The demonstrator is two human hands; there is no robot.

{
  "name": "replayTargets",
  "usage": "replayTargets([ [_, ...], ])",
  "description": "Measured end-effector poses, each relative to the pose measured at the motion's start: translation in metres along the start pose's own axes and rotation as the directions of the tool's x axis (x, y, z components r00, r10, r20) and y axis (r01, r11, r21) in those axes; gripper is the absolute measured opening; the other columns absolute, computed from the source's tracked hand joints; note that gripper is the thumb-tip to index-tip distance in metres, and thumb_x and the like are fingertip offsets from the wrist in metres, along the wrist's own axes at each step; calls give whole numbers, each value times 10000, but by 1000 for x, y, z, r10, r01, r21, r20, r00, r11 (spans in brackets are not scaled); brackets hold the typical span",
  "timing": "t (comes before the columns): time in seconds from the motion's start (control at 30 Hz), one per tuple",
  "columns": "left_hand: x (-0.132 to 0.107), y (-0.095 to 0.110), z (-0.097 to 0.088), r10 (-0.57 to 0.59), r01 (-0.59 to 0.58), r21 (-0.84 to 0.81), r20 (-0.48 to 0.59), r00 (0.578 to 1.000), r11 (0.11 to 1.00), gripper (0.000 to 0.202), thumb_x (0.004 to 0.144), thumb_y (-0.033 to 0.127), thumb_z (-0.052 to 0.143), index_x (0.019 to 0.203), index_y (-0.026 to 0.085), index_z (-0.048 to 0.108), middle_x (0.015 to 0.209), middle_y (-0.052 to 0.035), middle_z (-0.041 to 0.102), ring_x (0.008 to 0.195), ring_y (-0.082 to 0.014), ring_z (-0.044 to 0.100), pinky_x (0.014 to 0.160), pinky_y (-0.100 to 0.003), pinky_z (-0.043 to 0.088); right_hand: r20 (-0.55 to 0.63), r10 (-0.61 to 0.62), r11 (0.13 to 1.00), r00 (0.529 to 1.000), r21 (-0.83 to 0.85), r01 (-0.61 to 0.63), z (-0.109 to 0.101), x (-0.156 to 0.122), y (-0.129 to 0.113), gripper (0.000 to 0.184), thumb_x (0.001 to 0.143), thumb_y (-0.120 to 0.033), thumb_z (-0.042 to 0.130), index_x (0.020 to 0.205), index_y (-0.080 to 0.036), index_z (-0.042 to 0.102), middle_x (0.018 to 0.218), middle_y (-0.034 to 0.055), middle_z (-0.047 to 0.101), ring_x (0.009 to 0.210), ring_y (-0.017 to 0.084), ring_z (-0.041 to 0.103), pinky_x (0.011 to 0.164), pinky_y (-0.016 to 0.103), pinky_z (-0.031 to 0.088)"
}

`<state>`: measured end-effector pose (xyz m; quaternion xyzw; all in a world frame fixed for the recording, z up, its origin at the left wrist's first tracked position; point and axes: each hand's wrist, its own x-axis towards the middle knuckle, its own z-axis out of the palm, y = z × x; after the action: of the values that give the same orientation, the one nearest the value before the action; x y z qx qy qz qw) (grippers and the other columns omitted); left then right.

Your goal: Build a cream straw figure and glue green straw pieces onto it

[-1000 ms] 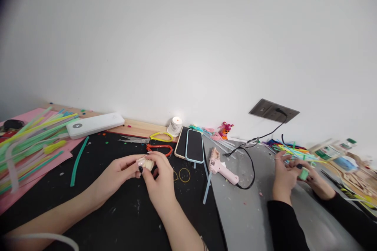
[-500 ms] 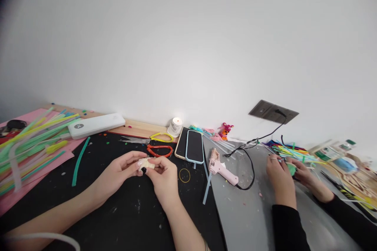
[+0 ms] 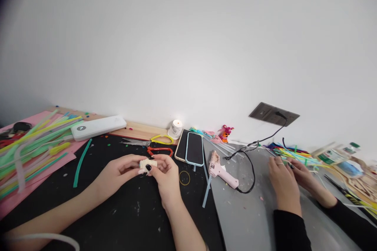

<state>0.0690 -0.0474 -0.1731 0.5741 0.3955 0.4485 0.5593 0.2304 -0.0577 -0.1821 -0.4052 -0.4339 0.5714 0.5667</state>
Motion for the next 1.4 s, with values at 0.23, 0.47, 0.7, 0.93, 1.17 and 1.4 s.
replayTargets([
  [0.23, -3, 7, -2, 110, -105, 282, -1, 994, 954, 141, 728, 220, 653, 830, 206, 749, 833, -53, 668, 762, -197, 634, 671, -240, 497, -10, 14, 1000, 1000, 8, -14, 4, -1, -1, 153, 686, -258, 725, 745, -156, 628, 678, -5, 637, 563, 96, 534, 564, 219, 431],
  [0.47, 0, -1, 1, -4, 2, 224, 10, 1000, 975, 202, 755, 293, 629, 909, 174, 687, 889, -52, 696, 830, -210, 657, 765, -301, 516, -10, -36, 976, 999, -213, 34, 1, 2, 2, 133, 759, -270, 645, 783, -142, 618, 611, -21, 571, 512, 86, 456, 483, 201, 357],
  [0.7, 3, -10, 1, -95, 97, -26, 61, 994, 995, 257, 755, 324, 647, 960, 169, 633, 929, -53, 711, 900, -214, 649, 813, -331, 515, 68, -131, 897, 989, -417, 147, -4, -2, 2, 184, 791, -221, 580, 954, -155, 634, 814, 39, 640, 672, 140, 553, 598, 236, 427],
  [0.93, 3, 0, 5, -188, 192, -71, 49, 981, 979, 270, 737, 379, 657, 848, 132, 645, 743, -18, 656, 681, -160, 621, 700, -304, 521, 142, -302, 720, 943, -614, 323, -1, -5, 0, 180, 858, -184, 471, 943, -164, 629, 899, 64, 658, 831, 176, 589, 757, 271, 435],
  [1.17, 1, -4, 6, -69, 69, 46, 0, 998, 997, 287, 759, 346, 642, 974, 161, 594, 923, -47, 656, 819, -187, 633, 777, -330, 524, 36, -140, 884, 989, -447, 141, 1, -2, -3, 220, 846, -314, 524, 928, -156, 653, 777, 38, 634, 648, 142, 535, 589, 232, 412],
  [1.4, -1, -7, 3, 76, -69, 193, -27, 997, 979, 203, 780, 247, 605, 971, 185, 632, 993, -51, 653, 853, -179, 643, 779, -292, 536, 38, -78, 938, 996, -336, 87, -1, -1, -2, 482, 887, -489, 407, 1025, -109, 669, 578, -6, 484, 486, 101, 382, 451, 215, 318],
])
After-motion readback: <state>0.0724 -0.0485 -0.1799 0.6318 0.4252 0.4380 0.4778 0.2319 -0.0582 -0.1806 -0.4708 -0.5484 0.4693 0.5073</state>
